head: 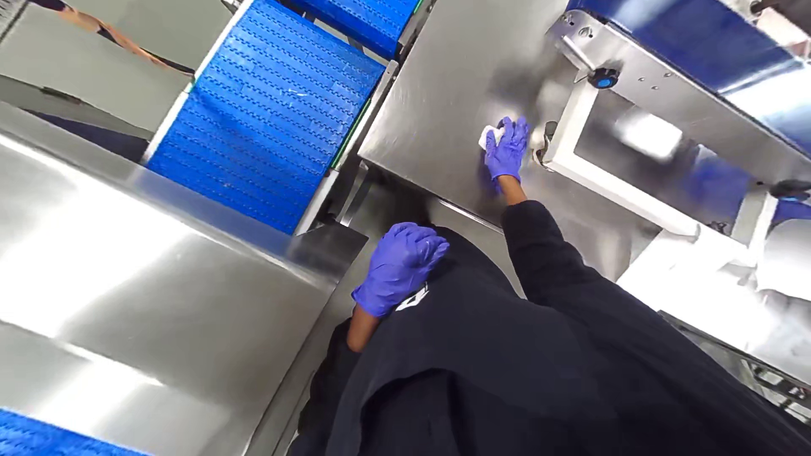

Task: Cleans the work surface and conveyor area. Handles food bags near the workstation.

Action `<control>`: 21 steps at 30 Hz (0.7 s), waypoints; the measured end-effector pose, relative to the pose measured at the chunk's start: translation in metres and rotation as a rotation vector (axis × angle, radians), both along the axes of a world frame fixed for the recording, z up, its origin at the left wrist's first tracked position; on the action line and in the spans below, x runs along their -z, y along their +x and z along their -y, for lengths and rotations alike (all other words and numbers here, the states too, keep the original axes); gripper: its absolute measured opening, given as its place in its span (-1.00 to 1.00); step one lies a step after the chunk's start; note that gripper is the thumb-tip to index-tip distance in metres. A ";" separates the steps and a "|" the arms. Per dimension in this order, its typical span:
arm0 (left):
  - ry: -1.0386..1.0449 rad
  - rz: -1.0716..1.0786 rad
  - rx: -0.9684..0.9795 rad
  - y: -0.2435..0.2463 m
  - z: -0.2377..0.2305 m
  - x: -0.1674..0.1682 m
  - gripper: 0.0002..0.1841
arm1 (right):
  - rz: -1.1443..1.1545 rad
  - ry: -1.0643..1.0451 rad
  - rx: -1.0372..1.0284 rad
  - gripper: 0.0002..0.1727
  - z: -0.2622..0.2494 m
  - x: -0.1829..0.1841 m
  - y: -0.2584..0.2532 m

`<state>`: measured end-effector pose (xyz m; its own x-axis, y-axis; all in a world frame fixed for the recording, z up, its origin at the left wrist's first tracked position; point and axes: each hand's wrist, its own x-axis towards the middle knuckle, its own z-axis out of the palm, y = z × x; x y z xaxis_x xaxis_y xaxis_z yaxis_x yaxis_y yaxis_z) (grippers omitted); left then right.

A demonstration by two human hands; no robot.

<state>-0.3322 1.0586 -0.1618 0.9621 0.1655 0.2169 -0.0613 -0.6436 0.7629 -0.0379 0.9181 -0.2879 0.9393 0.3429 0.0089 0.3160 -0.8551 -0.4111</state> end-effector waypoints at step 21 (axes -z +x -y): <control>-0.162 -0.044 -0.099 0.003 0.001 0.016 -0.72 | 0.021 -0.092 -0.248 -0.30 -0.078 0.018 -0.028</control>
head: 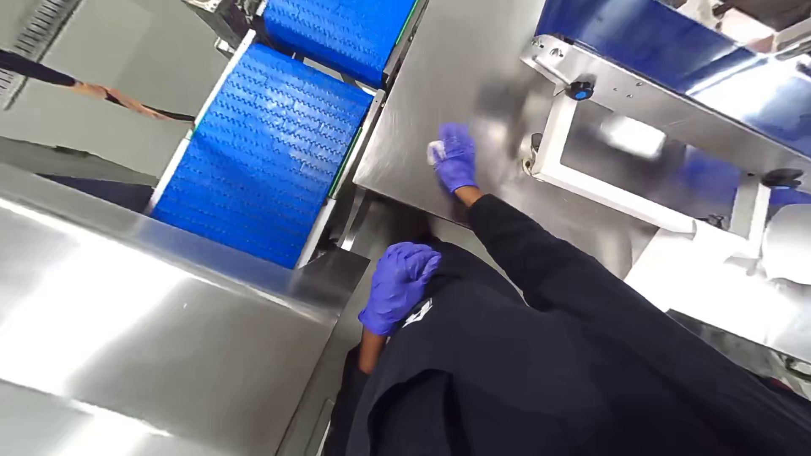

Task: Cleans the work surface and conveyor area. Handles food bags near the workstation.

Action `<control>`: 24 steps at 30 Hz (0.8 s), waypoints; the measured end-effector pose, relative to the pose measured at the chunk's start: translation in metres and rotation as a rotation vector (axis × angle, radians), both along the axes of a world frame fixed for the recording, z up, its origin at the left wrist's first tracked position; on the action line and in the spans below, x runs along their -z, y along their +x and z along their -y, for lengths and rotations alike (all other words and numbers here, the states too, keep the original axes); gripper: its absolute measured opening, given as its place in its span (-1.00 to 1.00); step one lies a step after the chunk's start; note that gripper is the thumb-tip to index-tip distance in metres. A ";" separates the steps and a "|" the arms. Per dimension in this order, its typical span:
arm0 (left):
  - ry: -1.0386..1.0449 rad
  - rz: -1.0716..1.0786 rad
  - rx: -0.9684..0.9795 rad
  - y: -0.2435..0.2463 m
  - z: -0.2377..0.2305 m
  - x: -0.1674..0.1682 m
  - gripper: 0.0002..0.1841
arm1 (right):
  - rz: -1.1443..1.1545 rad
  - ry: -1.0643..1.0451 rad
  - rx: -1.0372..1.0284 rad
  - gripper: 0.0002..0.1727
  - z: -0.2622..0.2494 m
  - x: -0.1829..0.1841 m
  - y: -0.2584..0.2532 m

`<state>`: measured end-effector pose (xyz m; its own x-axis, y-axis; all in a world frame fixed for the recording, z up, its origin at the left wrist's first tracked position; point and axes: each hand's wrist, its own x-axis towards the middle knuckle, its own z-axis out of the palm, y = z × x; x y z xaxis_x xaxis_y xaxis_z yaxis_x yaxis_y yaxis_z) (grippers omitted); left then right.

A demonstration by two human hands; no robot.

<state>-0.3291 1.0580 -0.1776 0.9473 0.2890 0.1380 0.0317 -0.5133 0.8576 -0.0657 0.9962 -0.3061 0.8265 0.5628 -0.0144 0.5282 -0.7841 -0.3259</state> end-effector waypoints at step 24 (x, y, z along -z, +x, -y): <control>0.085 -0.282 -0.034 0.070 -0.021 -0.004 -0.74 | -0.157 0.155 -0.433 -0.37 -0.119 0.006 -0.005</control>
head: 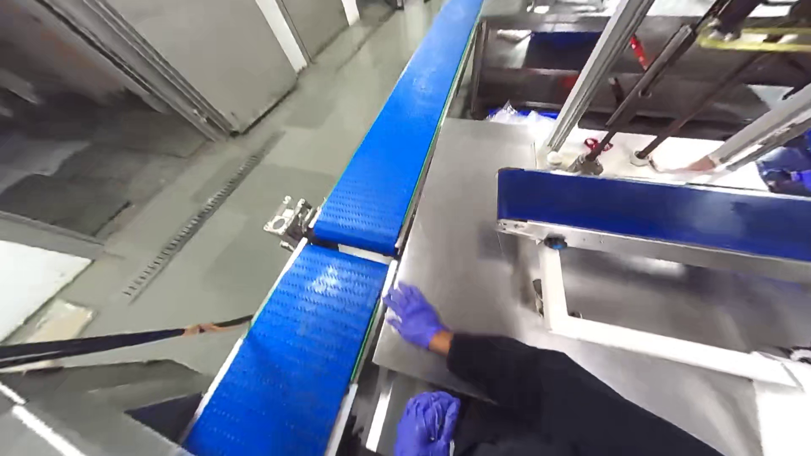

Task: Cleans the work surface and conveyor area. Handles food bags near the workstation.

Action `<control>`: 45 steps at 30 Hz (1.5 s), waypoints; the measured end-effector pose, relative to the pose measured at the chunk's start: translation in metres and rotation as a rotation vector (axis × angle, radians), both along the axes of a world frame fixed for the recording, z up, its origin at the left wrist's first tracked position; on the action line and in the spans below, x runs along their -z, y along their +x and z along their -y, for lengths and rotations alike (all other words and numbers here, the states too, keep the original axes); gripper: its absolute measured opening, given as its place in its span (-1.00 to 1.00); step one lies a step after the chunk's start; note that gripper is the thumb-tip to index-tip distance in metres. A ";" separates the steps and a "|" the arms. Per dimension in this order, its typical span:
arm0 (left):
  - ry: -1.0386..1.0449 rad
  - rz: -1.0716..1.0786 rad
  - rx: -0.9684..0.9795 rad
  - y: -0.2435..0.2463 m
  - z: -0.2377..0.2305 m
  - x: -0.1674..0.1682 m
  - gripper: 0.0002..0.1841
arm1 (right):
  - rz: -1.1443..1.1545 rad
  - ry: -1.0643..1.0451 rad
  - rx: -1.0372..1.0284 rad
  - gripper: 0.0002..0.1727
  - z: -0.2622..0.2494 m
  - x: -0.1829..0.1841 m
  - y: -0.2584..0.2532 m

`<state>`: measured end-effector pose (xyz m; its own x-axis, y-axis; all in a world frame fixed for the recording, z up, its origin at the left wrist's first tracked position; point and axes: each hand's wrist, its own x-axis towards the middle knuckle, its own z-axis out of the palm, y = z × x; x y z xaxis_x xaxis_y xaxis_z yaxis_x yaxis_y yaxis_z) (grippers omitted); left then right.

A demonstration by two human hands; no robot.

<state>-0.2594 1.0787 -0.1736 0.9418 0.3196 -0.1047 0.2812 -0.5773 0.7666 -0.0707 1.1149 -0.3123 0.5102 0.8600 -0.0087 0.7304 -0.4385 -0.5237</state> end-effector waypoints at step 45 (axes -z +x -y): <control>-0.021 0.219 0.498 -0.049 0.114 -0.008 -0.73 | -0.719 0.636 0.664 -0.68 0.336 -0.085 -0.150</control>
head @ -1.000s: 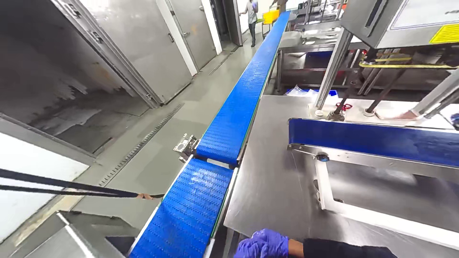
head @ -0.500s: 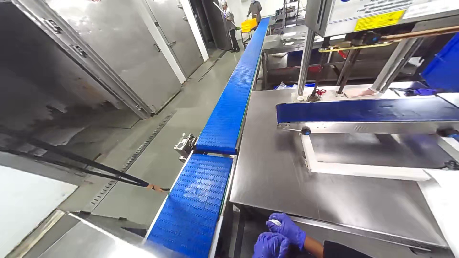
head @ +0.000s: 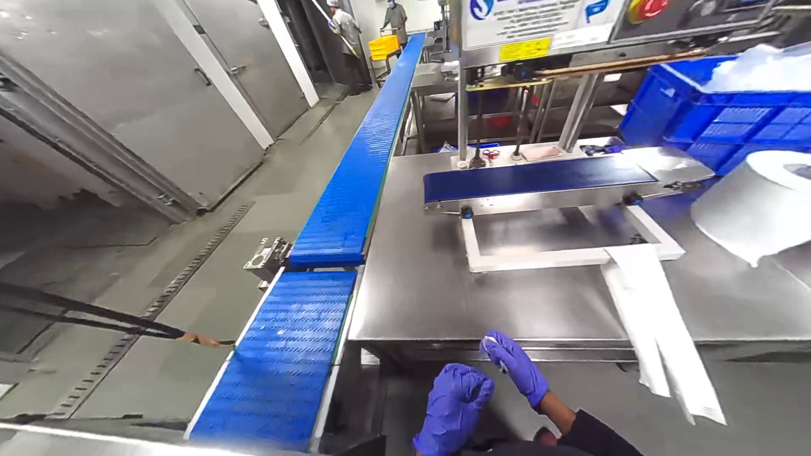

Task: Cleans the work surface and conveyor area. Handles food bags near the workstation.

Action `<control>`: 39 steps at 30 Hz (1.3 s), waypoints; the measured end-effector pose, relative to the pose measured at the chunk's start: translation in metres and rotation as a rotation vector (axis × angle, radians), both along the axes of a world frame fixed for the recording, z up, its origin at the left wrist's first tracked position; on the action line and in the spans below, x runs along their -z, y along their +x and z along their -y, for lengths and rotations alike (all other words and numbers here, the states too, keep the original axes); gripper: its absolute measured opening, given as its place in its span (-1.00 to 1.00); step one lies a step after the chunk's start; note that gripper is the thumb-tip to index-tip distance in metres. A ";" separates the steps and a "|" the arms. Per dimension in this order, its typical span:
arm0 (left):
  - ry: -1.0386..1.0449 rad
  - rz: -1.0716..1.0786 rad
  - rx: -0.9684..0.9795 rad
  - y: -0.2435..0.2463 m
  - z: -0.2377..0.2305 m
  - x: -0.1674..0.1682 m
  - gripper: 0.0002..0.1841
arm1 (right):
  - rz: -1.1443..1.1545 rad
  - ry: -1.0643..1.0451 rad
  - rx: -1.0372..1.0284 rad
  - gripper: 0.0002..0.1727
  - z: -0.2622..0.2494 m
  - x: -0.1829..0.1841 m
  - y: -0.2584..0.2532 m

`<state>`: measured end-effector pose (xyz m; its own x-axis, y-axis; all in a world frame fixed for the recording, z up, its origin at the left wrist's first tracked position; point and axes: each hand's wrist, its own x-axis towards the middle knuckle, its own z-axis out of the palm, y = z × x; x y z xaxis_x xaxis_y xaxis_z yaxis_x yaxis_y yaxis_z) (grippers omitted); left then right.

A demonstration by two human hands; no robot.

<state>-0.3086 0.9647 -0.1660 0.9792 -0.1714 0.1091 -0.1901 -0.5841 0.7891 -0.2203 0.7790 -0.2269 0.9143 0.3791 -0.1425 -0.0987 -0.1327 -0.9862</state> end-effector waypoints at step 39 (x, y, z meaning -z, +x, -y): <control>0.106 0.106 1.237 0.174 0.410 -0.004 -0.73 | 0.036 0.163 1.448 -0.41 0.365 -0.033 -0.070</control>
<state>-0.1351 0.5542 -0.1625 0.1420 -0.9841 0.1068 -0.7169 -0.0279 0.6966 -0.2907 0.4140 -0.1940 0.5040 -0.8491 -0.1581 -0.0214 0.1708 -0.9851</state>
